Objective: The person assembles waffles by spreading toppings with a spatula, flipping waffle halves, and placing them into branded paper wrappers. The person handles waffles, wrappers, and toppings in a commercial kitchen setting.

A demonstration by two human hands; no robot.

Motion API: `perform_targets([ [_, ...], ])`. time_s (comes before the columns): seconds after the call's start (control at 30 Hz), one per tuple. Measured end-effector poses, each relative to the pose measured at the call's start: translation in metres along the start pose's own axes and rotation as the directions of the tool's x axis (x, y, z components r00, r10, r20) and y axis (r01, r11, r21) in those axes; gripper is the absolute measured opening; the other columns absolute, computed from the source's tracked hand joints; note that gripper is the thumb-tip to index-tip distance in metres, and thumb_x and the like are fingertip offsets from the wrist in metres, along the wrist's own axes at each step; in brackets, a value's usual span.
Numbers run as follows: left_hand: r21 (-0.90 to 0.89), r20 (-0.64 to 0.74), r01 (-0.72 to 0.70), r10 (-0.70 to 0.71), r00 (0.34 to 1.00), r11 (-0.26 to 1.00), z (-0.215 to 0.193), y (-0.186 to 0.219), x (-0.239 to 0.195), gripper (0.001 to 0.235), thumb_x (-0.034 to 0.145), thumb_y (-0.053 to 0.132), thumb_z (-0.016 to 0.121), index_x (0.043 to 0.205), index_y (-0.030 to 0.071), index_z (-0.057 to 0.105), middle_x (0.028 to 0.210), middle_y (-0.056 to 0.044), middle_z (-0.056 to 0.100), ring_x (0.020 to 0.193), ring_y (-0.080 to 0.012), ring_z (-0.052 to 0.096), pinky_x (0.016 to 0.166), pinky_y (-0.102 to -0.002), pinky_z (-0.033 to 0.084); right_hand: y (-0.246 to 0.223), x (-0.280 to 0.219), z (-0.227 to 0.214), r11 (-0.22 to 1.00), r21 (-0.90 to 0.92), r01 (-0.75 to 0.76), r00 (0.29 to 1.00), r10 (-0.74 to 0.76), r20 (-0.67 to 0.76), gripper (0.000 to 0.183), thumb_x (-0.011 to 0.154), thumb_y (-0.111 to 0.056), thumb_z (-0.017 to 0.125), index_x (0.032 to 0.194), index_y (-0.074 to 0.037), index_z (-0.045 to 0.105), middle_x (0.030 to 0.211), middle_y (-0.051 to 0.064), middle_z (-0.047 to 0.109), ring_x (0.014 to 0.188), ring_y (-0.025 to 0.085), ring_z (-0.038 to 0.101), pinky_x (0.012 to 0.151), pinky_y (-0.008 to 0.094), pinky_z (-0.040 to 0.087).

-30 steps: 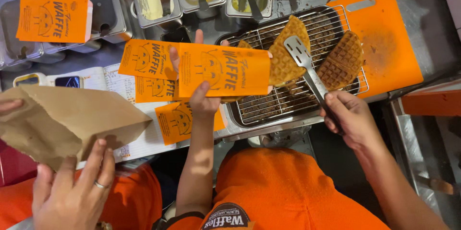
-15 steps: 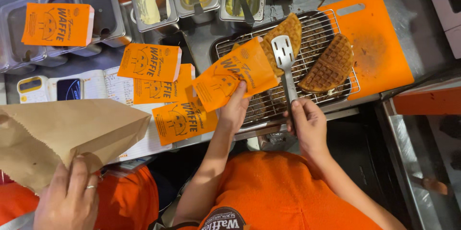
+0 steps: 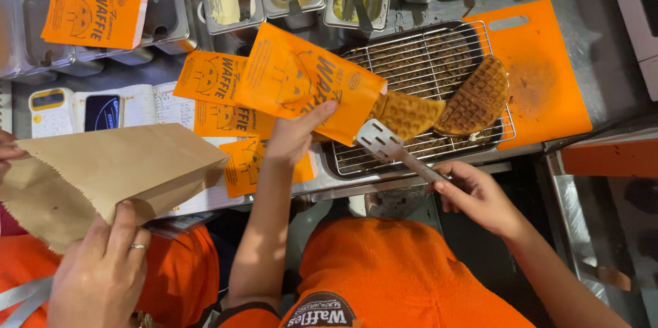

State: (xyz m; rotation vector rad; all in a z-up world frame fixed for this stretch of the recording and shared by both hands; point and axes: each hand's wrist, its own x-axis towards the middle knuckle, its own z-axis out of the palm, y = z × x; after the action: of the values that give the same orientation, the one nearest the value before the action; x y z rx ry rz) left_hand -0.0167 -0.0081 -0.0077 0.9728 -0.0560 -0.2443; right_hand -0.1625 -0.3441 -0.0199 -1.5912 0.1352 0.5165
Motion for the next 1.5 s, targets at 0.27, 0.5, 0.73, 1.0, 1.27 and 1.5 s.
perform_targets([
  [0.27, 0.199, 0.197, -0.078, 0.038, 0.98, 0.977, -0.014, 0.046, -0.008, 0.059, 0.091, -0.003, 0.079, 0.144, 0.002, 0.053, 0.137, -0.007, 0.062, 0.128, -0.0199, 0.06, 0.112, -0.036, 0.05, -0.003, 0.014, 0.0, 0.995, 0.039, 0.087, 0.993, -0.09, 0.075, 0.034, 0.094, -0.019, 0.068, 0.124, -0.003, 0.066, 0.092, 0.0, 0.069, 0.07, 0.007, 0.059, 0.062, 0.024, 0.052],
  [0.5, 0.051, 0.101, 0.072, -0.077, 0.992, 0.996, -0.021, 0.033, -0.004, 0.055, 0.095, 0.009, 0.074, 0.144, 0.0, 0.051, 0.137, -0.008, 0.063, 0.126, -0.0207, 0.062, 0.108, -0.036, 0.052, 0.002, 0.017, 0.006, 0.98, -0.04, 0.193, 0.979, -0.19, 0.076, 0.024, 0.099, -0.02, 0.067, 0.114, -0.003, 0.07, 0.083, -0.001, 0.063, 0.066, 0.005, 0.054, 0.057, 0.022, 0.045],
  [0.73, 0.144, -0.105, 0.335, -0.322, 0.941, 0.931, -0.015, 0.012, -0.022, 0.05, 0.111, 0.023, 0.062, 0.149, -0.008, 0.051, 0.11, -0.014, 0.051, 0.08, -0.0287, 0.04, 0.063, -0.035, 0.031, 0.006, 0.016, 0.016, 0.982, 0.143, 0.12, 0.993, -0.121, 0.002, 0.016, 0.1, -0.018, 0.064, 0.106, -0.003, 0.068, 0.086, -0.001, 0.068, 0.064, 0.004, 0.052, 0.056, 0.021, 0.044],
  [1.0, 0.672, 0.031, -0.429, 0.556, 0.831, 0.604, 0.029, 0.095, -0.032, 0.053, 0.101, 0.028, 0.067, 0.143, 0.011, 0.04, 0.142, 0.0, 0.047, 0.131, -0.0149, 0.051, 0.112, -0.035, 0.046, -0.047, -0.01, 0.012, 0.653, -0.645, 0.397, 0.797, -0.594, -0.111, 0.024, 0.091, -0.01, 0.073, 0.113, -0.002, 0.069, 0.087, 0.006, 0.066, 0.074, 0.013, 0.063, 0.065, 0.025, 0.05],
  [1.27, 0.722, 0.692, -0.672, 0.153, 0.706, -0.167, 0.072, 0.098, 0.006, 0.012, 0.098, 0.02, 0.071, 0.109, 0.016, 0.074, 0.112, 0.0, 0.072, 0.11, -0.0183, 0.066, 0.116, -0.05, 0.031, -0.083, -0.011, 0.007, 0.268, -0.897, 0.352, 0.671, -0.74, 0.043, 0.028, 0.084, -0.01, 0.08, 0.11, -0.004, 0.071, 0.09, 0.009, 0.068, 0.073, 0.029, 0.066, 0.064, 0.038, 0.051],
  [1.5, 0.754, 0.655, -0.657, 0.077, 0.752, 0.01, 0.041, 0.087, 0.026, 0.01, 0.098, 0.021, 0.07, 0.102, 0.011, 0.072, 0.102, -0.003, 0.074, 0.106, -0.026, 0.068, 0.103, -0.039, 0.045, -0.077, -0.005, -0.005, 0.188, -0.904, 0.385, 0.647, -0.754, 0.119, 0.029, 0.084, -0.012, 0.08, 0.109, -0.003, 0.07, 0.094, 0.01, 0.07, 0.077, 0.028, 0.067, 0.065, 0.038, 0.052],
])
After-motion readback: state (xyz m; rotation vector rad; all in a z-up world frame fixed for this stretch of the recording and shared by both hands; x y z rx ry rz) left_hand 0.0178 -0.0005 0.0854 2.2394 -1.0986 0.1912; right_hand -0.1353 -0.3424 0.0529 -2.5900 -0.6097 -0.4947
